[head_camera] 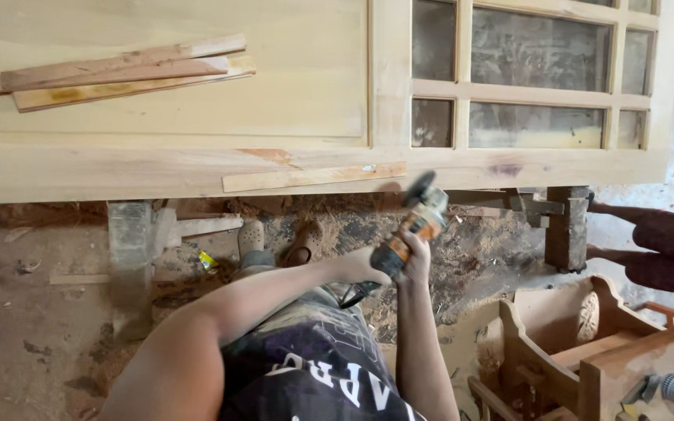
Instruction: The person sands a large wooden door structure using a handheld angle grinder with a sanding disc attachment, moving it along the wood panels and edges by hand.
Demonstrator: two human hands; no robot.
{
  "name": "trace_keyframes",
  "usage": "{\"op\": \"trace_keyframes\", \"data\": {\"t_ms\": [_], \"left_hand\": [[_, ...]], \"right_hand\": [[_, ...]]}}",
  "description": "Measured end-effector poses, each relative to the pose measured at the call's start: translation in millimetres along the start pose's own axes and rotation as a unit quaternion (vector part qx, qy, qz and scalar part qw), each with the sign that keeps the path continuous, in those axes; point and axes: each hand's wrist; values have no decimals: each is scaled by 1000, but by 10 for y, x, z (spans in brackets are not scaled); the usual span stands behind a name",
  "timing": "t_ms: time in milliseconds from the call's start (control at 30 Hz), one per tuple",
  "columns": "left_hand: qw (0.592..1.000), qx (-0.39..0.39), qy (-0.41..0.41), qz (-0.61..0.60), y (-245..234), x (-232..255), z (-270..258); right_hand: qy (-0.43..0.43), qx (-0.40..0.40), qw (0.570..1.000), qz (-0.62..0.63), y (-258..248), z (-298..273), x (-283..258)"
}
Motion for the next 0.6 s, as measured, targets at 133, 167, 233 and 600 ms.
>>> {"op": "trace_keyframes", "data": {"t_ms": [133, 167, 233, 600], "left_hand": [[982, 103, -99, 126, -412, -73, -685], [965, 145, -96, 195, -554, -133, -893], [885, 318, -101, 324, -975, -274, -1365], [633, 512, 106, 571, -2165, -812, -1856]], "right_hand": [[-22, -15, 967, -255, 482, -33, 87], [-19, -4, 946, -323, 585, -52, 124], [-41, -24, 933, -356, 791, -70, 205], [-40, -73, 784, -615, 1562, -169, 839]]}}
Point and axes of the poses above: each hand's wrist, its own z-axis towards the middle knuckle, its own y-axis out of the palm, x = y × z, and after that the axes turned 2 degrees about -z, right-handed
